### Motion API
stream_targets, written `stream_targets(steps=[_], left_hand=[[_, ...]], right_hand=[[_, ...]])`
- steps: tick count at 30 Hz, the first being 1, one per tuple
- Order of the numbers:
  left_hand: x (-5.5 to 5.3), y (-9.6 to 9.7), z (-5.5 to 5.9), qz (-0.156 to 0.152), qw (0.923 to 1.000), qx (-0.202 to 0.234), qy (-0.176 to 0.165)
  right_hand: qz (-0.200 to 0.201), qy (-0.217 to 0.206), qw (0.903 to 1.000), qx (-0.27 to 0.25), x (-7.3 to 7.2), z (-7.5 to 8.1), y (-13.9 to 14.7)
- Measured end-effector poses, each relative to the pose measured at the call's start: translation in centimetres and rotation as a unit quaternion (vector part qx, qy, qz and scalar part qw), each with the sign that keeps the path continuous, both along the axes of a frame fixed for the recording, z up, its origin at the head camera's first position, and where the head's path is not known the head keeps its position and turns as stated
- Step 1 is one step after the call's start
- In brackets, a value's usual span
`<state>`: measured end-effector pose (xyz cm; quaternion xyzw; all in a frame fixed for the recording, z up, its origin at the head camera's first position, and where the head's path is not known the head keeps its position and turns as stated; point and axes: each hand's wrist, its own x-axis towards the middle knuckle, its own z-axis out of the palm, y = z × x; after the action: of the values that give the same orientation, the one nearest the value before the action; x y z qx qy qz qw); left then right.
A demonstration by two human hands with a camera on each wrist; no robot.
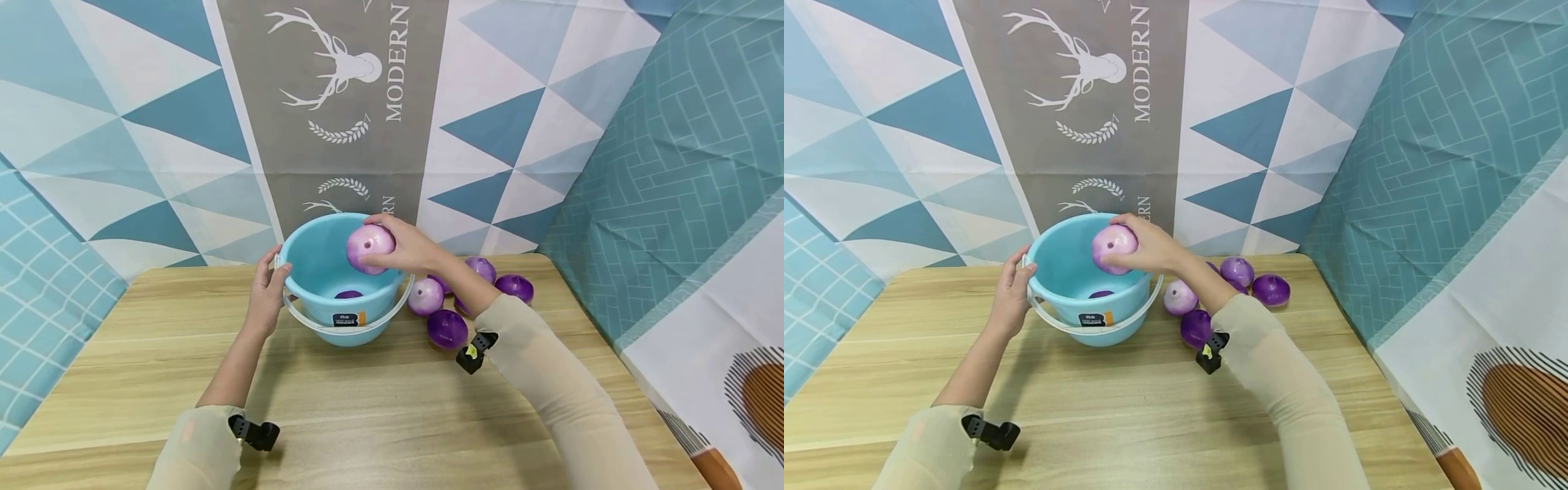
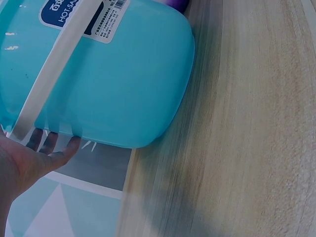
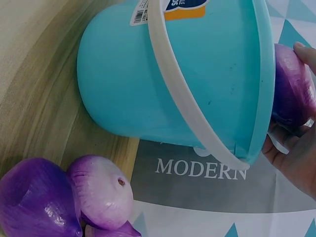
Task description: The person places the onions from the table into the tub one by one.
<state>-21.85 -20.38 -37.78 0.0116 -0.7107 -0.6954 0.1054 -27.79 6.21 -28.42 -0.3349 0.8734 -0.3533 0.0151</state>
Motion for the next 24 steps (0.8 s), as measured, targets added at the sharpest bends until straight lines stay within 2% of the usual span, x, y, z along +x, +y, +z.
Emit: stream_targets(steps=[24], left_hand=[[0.1, 0.1, 0.1, 0.002, 1.0, 0.004, -0.006]], right_hand=[[0.008, 0.006, 0.9998, 0.016, -0.2, -0.7, -1.8]])
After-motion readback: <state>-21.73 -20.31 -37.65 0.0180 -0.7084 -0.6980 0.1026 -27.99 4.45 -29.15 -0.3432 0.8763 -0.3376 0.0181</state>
